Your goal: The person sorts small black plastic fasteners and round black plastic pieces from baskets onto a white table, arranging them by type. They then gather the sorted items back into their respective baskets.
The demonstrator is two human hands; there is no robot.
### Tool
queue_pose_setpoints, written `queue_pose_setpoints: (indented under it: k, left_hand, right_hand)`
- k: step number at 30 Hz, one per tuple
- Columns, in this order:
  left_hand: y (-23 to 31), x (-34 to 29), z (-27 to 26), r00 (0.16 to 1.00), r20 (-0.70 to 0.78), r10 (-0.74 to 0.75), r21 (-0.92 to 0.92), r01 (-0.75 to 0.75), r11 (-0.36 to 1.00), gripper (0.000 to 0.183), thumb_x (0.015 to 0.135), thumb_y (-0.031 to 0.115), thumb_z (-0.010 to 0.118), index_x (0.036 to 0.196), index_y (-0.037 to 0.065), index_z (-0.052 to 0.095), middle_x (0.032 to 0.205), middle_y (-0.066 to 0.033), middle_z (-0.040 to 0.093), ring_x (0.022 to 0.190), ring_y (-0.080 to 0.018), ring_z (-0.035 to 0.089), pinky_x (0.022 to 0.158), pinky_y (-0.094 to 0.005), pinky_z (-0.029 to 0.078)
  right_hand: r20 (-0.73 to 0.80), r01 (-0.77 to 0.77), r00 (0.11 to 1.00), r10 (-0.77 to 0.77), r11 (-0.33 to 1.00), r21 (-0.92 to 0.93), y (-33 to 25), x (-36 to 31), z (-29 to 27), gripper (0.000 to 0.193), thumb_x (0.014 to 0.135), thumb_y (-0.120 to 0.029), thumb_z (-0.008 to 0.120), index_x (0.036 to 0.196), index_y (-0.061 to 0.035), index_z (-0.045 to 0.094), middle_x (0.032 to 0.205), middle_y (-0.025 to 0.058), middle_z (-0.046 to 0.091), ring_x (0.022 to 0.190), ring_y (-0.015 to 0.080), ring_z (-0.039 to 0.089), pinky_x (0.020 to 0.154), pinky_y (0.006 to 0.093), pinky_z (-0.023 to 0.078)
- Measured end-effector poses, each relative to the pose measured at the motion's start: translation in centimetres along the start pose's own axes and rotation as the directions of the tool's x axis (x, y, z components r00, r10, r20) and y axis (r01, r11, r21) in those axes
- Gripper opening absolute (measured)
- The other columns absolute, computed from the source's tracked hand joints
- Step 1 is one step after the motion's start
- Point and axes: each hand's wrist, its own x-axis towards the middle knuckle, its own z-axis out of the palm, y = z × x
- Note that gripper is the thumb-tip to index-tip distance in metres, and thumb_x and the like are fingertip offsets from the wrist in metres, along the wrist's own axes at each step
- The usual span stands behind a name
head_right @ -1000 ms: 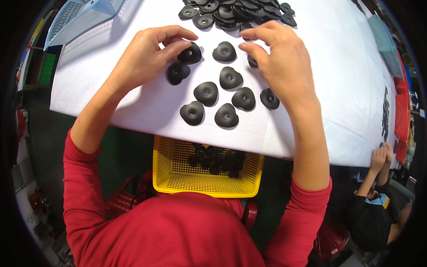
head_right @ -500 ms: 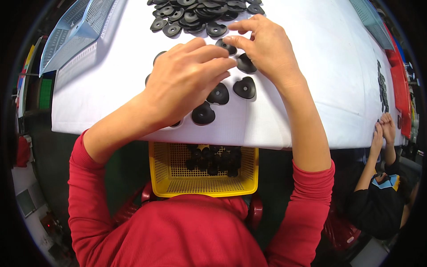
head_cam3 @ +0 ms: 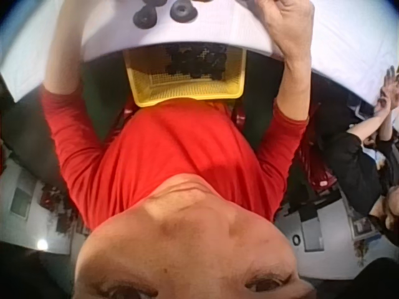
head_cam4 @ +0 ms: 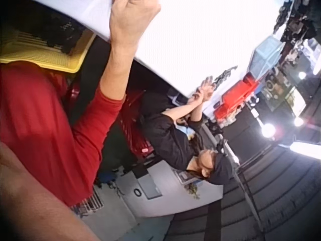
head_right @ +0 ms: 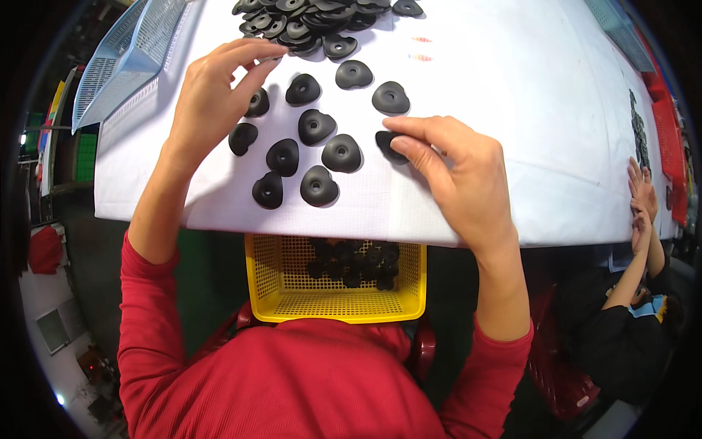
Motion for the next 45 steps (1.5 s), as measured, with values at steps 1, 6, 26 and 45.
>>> queue_pose_setpoints:
  k: [1,6,26,45]
  left_hand:
    - [0.0,-0.6,-0.3,1.000,0.006,-0.027,0.000,0.027,1.000,0.016,0.088,0.009,0.063,0.102,0.006,0.072,0.100,-0.0070,0.071,0.086,-0.0199,0.065,0.073,-0.0304,0.049]
    - [-1.1,-2.4,-0.7,0.999,-0.037,0.000,-0.061,-0.002,0.998,0.019,0.090,0.008,0.062,0.106,0.005,0.070,0.107,-0.0101,0.068,0.099,-0.0221,0.064,0.084,-0.0314,0.049]
    - [8.5,-16.3,-1.1,0.905,0.368,0.215,-0.333,-0.088,0.939,0.062,0.088,0.005,0.058,0.144,-0.004,0.032,0.148,-0.0219,0.034,0.141,-0.0363,0.028,0.115,-0.0489,0.024]
    - [4.2,-8.2,1.4,0.998,0.060,0.035,-0.289,-0.016,0.957,0.045,0.083,0.002,0.064,0.127,0.003,0.053,0.127,-0.0170,0.054,0.123,-0.0352,0.049,0.102,-0.0418,0.043]
  right_hand:
    - [0.042,-0.069,0.996,0.072,0.995,-0.075,0.2,0.2,-0.3,0.021,0.083,-0.010,0.070,0.103,-0.0056,0.071,0.095,0.0077,0.068,0.092,0.0217,0.062,0.083,0.0340,0.049]
    - [-0.018,0.242,0.962,-0.273,0.879,-0.410,3.2,2.4,0.4,0.043,0.089,-0.027,0.064,0.128,-0.0087,0.058,0.133,0.0132,0.055,0.127,0.0286,0.046,0.105,0.0422,0.036]
    - [0.410,0.434,0.861,-0.299,0.854,-0.288,-2.6,-8.8,4.5,0.057,0.090,-0.027,0.062,0.137,0.0005,0.045,0.141,0.0148,0.047,0.135,0.0317,0.040,0.111,0.0485,0.029]
    - [-0.029,0.024,0.999,-0.018,0.980,0.197,6.2,21.0,4.2,0.036,0.096,-0.037,0.054,0.112,-0.0077,0.069,0.104,0.0076,0.068,0.103,0.0188,0.062,0.091,0.0274,0.044]
